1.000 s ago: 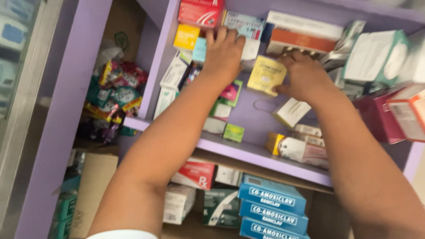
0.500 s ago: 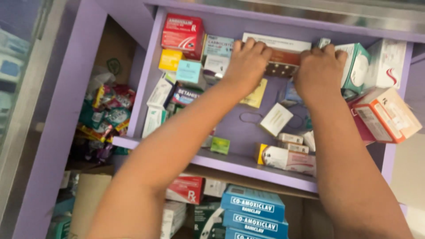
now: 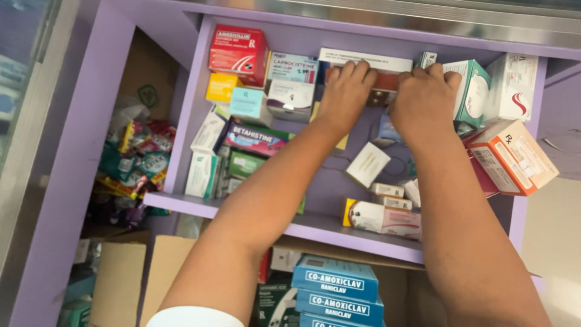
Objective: The person organizes medicine boxes on a purple shelf by picking them up, turning them over, and rearranging them. They handle various boxes, including Cefalexin and Co-Amoxiclav, and place them back on the shelf.
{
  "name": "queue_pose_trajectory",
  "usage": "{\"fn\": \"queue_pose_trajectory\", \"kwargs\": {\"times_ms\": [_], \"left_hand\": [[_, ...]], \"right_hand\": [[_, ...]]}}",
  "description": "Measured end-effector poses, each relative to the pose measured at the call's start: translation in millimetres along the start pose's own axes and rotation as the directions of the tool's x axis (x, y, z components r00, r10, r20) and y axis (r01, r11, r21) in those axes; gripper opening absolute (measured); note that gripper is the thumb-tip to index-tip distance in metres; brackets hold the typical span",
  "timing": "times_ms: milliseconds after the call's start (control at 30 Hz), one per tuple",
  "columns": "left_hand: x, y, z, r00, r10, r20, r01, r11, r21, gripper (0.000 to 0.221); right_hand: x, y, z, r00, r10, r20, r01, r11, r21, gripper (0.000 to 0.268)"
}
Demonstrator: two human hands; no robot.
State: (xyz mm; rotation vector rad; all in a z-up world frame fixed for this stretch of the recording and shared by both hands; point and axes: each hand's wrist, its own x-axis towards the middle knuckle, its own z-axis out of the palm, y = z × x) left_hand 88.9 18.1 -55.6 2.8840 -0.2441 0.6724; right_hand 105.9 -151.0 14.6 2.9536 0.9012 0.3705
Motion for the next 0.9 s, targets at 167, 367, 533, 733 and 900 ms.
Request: {"fn": "queue_pose_trajectory", "kwargs": {"times_ms": [167,367,533,733,900], "left_hand": [[3.0,0.9,-17.2,0.997,-0.058,0.059,0.060,0.998,-0.033,0.023],[-2.5,-20.6,-36.9,0.994,-0.053,0.100,0.069,0.984,-0.165,0.037],[4.4,-25.3,-72.3,0.978,-0.042,0.204,0.105,0.946,-0.307,0.058],[9.9,-62.0,-80.6,0.949,-0.161,0.272,0.288,0.797,-0.531,0.045],[3.5,-108.5,-36.9,0.915,-0.177,0.363,0.381,0.681,-0.626,0.047]], "right_hand": [[3.1,2.8,4.3,1.000,0.003,-0.006,-0.003,1.000,-0.003,0.019],[3.0,4.6,-1.9,1.000,0.003,-0.030,0.000,0.996,0.085,0.021],[4.8,5.9,-13.4,0.999,0.034,-0.004,-0.033,0.978,0.204,0.027],[8.3,15.7,-11.8,0.993,0.097,-0.073,-0.051,0.877,0.478,0.029],[12.2,-2.7,-20.3,0.992,0.095,-0.088,-0.017,0.772,0.635,0.039]]}}
